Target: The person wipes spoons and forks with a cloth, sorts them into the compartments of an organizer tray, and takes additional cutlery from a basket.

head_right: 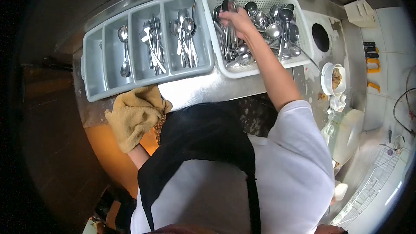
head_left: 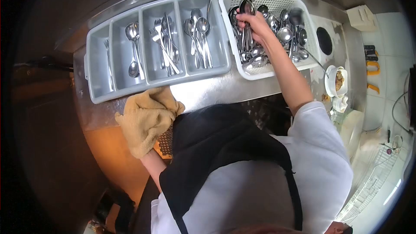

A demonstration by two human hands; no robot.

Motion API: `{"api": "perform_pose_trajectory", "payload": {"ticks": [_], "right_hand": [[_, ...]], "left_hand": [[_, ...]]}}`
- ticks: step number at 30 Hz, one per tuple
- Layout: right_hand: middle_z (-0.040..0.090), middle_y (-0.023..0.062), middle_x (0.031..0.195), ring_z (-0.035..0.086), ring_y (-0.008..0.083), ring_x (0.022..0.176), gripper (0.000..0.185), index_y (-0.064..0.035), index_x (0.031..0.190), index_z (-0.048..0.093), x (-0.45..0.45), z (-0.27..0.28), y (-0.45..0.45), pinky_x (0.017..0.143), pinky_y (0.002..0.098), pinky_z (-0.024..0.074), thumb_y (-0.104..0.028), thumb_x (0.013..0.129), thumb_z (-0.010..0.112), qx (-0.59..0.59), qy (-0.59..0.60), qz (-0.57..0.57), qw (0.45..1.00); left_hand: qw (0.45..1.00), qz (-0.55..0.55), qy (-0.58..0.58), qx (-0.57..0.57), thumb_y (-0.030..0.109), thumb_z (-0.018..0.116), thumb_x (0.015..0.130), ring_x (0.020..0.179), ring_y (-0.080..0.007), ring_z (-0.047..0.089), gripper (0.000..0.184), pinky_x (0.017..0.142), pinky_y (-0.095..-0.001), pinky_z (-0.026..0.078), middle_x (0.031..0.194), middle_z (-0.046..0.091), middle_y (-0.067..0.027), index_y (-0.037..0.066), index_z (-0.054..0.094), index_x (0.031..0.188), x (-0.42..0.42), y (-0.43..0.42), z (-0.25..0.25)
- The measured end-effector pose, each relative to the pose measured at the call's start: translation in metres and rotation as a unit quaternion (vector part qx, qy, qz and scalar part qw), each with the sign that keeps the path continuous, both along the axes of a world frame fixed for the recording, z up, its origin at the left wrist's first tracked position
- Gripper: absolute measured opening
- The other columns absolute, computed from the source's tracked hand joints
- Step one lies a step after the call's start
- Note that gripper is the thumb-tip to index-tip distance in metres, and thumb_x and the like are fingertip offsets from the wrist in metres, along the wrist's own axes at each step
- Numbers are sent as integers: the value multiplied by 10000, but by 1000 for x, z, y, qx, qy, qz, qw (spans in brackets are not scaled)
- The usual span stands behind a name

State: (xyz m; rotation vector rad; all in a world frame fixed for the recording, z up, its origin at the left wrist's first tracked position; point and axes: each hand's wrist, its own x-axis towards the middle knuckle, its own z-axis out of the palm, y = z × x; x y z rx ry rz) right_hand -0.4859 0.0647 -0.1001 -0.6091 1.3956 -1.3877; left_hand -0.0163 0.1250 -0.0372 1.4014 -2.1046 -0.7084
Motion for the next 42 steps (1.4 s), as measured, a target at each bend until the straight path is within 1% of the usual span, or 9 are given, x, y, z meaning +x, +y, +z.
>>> {"api": "perform_pose_trajectory", "payload": {"ticks": [7, 9, 10, 23, 27, 31, 33, 37, 42], "right_hand": [[653, 60, 757, 528, 72, 492, 181, 5, 889, 643, -15, 35, -4, 475, 233, 425, -117, 763, 682, 118, 331, 91, 932], [660, 138, 769, 632, 202, 587, 204, -19, 934, 633, -11, -7, -2, 554, 328, 488, -90, 744, 650, 199, 477, 145, 844], [643, 240, 838, 647, 375, 816, 274, -19, 983, 621, -7, -18, 1, 759, 457, 497, -103, 723, 624, 132, 661, 160, 722], [640, 279, 875, 628, 421, 861, 248, 45, 867, 661, -28, -14, 22, 791, 478, 497, -103, 675, 611, 236, 655, 156, 701], [641, 269, 862, 625, 425, 833, 236, 13, 876, 672, -52, -17, 29, 790, 462, 496, -117, 694, 600, 155, 692, 24, 704], [650, 253, 823, 631, 413, 826, 396, -1, 882, 685, -58, 38, 38, 742, 444, 498, -370, 739, 703, 144, 608, -71, 777], [650, 257, 830, 633, 413, 829, 434, -6, 885, 689, -76, 33, 35, 747, 447, 498, -414, 740, 714, 183, 642, -126, 734], [655, 244, 842, 633, 410, 835, 289, -12, 873, 677, -71, 33, 35, 750, 454, 496, -251, 711, 692, 179, 659, -153, 715], [659, 240, 887, 648, 377, 851, 296, -11, 897, 675, -36, 11, 15, 768, 434, 513, -166, 644, 659, 206, 618, 93, 753]], "left_hand": [[1000, 6, -3, 3, 452, 489, 798, 888, -247, 587, 419, 761, -389, 472, 950, 589, -119, 120, 626, 1015, 4, 4, 3], [1000, 5, -2, 3, 455, 489, 797, 887, -247, 587, 421, 759, -389, 472, 948, 590, -119, 121, 628, 1013, 4, 2, 3], [1000, 4, -3, 2, 457, 489, 796, 886, -247, 587, 422, 759, -389, 472, 947, 591, -119, 122, 629, 1012, 4, 3, 3], [1000, 4, -5, -2, 479, 486, 787, 875, -247, 592, 437, 749, -391, 472, 935, 595, -117, 129, 639, 1000, 3, -2, 3], [1000, 11, -7, 1, 486, 485, 784, 872, -247, 593, 442, 746, -391, 472, 931, 597, -117, 132, 642, 997, 4, 0, 5], [1000, 11, -8, -4, 493, 484, 782, 868, -247, 594, 447, 743, -392, 472, 927, 599, -116, 134, 645, 993, 3, -5, 6], [1000, 6, -10, -4, 496, 484, 780, 867, -247, 595, 449, 741, -392, 472, 925, 599, -116, 135, 647, 991, 2, -8, 6], [1000, 5, -11, -5, 503, 483, 777, 863, -248, 596, 454, 738, -392, 472, 922, 601, -116, 138, 650, 987, -1, -7, 7], [1000, -2, -10, 3, 512, 482, 774, 859, -248, 598, 460, 734, -393, 473, 917, 603, -115, 140, 654, 983, -5, -5, 7]]}}
